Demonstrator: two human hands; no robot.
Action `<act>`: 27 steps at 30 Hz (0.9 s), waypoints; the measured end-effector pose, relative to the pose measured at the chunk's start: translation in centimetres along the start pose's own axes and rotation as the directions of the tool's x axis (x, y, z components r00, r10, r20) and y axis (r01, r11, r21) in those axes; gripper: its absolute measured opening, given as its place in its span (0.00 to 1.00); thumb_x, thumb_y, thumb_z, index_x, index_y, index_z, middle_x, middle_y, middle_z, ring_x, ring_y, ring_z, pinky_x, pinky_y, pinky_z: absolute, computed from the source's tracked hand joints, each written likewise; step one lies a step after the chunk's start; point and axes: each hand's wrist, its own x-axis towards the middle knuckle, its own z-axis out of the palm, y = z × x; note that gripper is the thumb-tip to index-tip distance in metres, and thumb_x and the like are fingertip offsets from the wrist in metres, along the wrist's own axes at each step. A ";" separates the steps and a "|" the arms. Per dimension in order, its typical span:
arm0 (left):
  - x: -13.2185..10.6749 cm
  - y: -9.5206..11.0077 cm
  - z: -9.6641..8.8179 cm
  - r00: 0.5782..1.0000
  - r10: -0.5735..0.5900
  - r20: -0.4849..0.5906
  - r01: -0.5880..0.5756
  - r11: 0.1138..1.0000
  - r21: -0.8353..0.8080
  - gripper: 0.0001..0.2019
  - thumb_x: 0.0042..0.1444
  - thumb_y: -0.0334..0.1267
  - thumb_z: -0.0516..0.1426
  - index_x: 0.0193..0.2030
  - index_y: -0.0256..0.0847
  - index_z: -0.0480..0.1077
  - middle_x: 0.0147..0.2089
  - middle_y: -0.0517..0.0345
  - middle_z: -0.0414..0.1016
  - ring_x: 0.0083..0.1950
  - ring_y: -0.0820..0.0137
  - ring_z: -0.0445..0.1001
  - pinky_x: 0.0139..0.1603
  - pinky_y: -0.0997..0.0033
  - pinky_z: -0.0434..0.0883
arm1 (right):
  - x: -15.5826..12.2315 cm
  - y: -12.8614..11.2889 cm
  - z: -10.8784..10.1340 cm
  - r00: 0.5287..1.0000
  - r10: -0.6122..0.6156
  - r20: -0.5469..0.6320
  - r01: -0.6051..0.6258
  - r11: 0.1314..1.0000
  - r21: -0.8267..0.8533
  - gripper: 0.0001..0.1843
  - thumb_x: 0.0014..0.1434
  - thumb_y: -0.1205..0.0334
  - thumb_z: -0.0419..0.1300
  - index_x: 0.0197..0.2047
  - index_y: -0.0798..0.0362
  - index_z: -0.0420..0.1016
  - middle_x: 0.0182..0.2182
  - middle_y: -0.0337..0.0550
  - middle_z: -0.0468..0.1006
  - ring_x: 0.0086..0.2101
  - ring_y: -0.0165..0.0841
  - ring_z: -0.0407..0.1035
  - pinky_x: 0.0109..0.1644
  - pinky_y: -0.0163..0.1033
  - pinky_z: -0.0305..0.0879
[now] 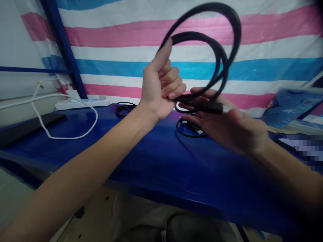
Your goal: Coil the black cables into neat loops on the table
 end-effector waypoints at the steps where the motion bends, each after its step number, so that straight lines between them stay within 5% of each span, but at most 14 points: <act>1: 0.2 0.4 -0.2 1.000 0.021 -0.001 -0.021 0.999 -0.031 0.28 0.66 0.42 0.48 0.20 0.43 0.33 0.15 0.70 0.32 0.12 0.83 0.35 0.11 0.77 0.39 | 0.0 0.3 0.1 0.999 0.024 0.033 -0.022 0.998 -0.051 0.31 0.50 0.48 0.68 0.56 0.43 0.68 0.57 0.41 0.69 0.61 0.43 0.59 0.63 0.53 0.59; 5: 0.2 0.4 -0.6 0.998 -0.009 0.062 0.015 0.996 -0.093 0.27 0.66 0.43 0.46 0.20 0.43 0.34 0.14 0.70 0.33 0.12 0.83 0.34 0.11 0.77 0.40 | 0.4 1.4 1.1 1.000 -0.022 -0.004 0.020 0.941 -0.337 0.37 0.51 0.56 0.68 0.62 0.40 0.60 0.64 0.39 0.61 0.64 0.40 0.52 0.68 0.51 0.49; 10: -1.1 -3.4 0.0 0.964 -0.232 0.128 0.233 0.972 0.008 0.28 0.64 0.46 0.50 0.18 0.40 0.42 0.14 0.68 0.44 0.14 0.83 0.51 0.17 0.82 0.56 | 0.4 0.8 1.5 0.955 -0.243 -0.172 0.180 0.931 -0.318 0.25 0.62 0.53 0.59 0.61 0.37 0.62 0.63 0.35 0.62 0.63 0.35 0.55 0.68 0.47 0.52; 13: -1.4 -5.2 -0.3 0.969 -0.228 0.098 0.209 0.961 0.181 0.24 0.60 0.48 0.56 0.19 0.37 0.54 0.21 0.64 0.61 0.25 0.81 0.66 0.31 0.79 0.67 | 0.3 -0.5 0.9 0.912 -0.272 -0.307 0.208 0.952 -0.226 0.13 0.65 0.55 0.54 0.48 0.45 0.76 0.54 0.38 0.72 0.58 0.36 0.63 0.67 0.48 0.55; 17: -1.3 -5.6 -1.5 0.972 -0.223 0.069 0.164 0.861 0.482 0.16 0.56 0.49 0.59 0.30 0.37 0.68 0.33 0.59 0.69 0.36 0.75 0.69 0.37 0.74 0.68 | 0.5 -1.9 0.5 0.891 -0.208 -0.403 0.177 0.978 -0.112 0.19 0.68 0.63 0.48 0.32 0.50 0.78 0.39 0.37 0.79 0.49 0.32 0.71 0.62 0.45 0.62; 20: -1.6 -5.8 -2.5 0.964 -0.263 -0.037 0.231 0.761 0.606 0.20 0.54 0.56 0.57 0.40 0.39 0.68 0.40 0.54 0.69 0.37 0.70 0.69 0.34 0.70 0.68 | 0.6 -2.8 0.1 0.877 -0.212 -0.432 0.185 0.977 -0.104 0.24 0.70 0.65 0.43 0.30 0.50 0.76 0.20 0.35 0.71 0.37 0.28 0.74 0.55 0.43 0.67; 23: -2.3 -6.2 -2.7 0.867 -0.488 -0.099 0.451 0.685 0.572 0.26 0.52 0.61 0.55 0.47 0.40 0.64 0.40 0.50 0.70 0.36 0.64 0.71 0.35 0.62 0.70 | 0.4 -3.7 -0.6 0.865 -0.216 -0.453 0.189 0.976 -0.105 0.27 0.72 0.63 0.39 0.30 0.49 0.75 0.10 0.32 0.50 0.17 0.24 0.60 0.39 0.37 0.69; 25: -2.9 -6.6 -2.3 0.782 -0.623 0.003 0.536 0.675 0.507 0.27 0.52 0.60 0.55 0.49 0.41 0.63 0.40 0.48 0.72 0.40 0.60 0.73 0.39 0.59 0.71 | 0.1 -4.2 -1.1 0.894 -0.161 -0.418 0.143 0.987 -0.074 0.29 0.72 0.61 0.37 0.29 0.49 0.75 0.10 0.31 0.42 0.12 0.23 0.45 0.28 0.35 0.63; 27: -3.2 -6.9 -1.6 0.767 -0.626 0.142 0.529 0.742 0.413 0.23 0.55 0.57 0.54 0.46 0.40 0.65 0.40 0.49 0.73 0.45 0.60 0.73 0.44 0.61 0.70 | -0.1 -4.5 -1.4 0.934 -0.073 -0.350 0.065 0.997 -0.034 0.32 0.72 0.61 0.34 0.28 0.48 0.75 0.09 0.31 0.37 0.10 0.23 0.39 0.22 0.34 0.58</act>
